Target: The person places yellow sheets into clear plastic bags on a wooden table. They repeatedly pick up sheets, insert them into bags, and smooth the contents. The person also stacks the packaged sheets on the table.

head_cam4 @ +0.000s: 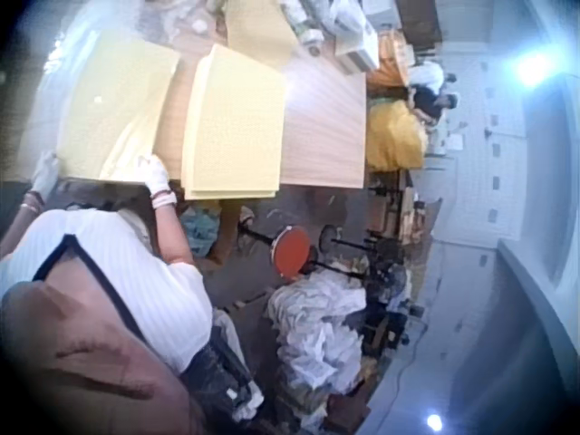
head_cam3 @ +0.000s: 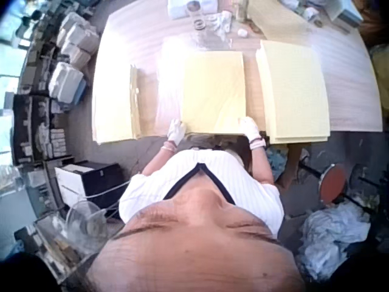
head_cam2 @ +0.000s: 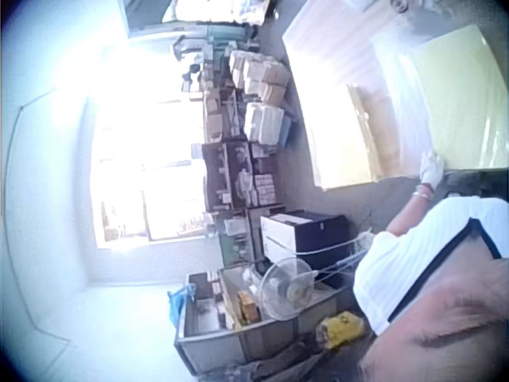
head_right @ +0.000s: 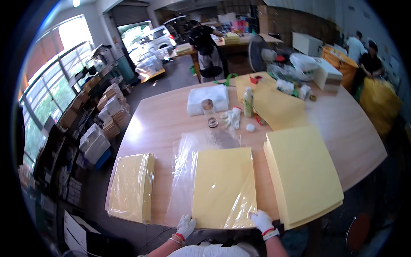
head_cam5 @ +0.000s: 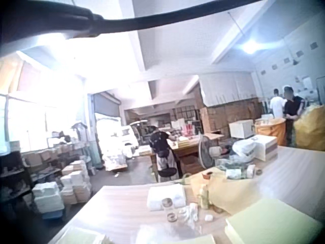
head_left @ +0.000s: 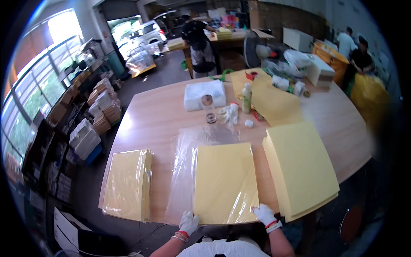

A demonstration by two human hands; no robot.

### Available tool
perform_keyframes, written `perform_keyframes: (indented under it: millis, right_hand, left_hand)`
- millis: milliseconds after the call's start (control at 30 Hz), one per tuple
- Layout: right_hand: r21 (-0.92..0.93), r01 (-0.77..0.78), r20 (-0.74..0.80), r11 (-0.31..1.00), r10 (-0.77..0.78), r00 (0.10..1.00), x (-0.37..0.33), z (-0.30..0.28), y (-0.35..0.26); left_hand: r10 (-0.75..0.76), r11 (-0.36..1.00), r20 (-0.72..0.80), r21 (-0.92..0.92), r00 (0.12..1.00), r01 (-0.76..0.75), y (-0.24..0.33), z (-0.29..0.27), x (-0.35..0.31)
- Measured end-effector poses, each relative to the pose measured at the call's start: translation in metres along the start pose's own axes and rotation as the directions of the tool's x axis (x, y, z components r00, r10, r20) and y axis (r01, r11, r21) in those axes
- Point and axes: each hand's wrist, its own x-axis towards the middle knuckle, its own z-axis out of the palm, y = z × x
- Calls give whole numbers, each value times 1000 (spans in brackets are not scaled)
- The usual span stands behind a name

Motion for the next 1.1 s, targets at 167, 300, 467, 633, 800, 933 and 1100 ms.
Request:
perform_keyframes:
  millis: [167,300,467,633,800,933,1100]
  right_hand:
    - [200,-35,-14,979,38,999,-10,-19,-29]
    - [380,-27,8,925,26,1000,-2,-33,-25]
    - [490,149,17,859,-180,983,0,-36,-29]
    - [870,-303,335,390,-17,942,22,1,-10]
    - [493,34,23,869,-53,998,34,34,-28]
    - [558,282,-102,781,-273,957,-31,71,-154]
    - [555,539,-166,634,-550,818,-40,198,-265]
  left_hand:
    - [-277,958,123,-41,953,284,6,-12,7]
    - [-316,740,520,-388,794,549,15,-49,45]
    - [31,235,792,-599,610,765,4,-44,60]
    - [209,516,519,-779,829,357,50,-93,88]
    - [257,729,354,-682,899,61,70,-184,74]
    - [359,537,219,-844,907,-9,-20,-251,58]
    - [103,646,14,-761,995,-57,-187,-334,38]
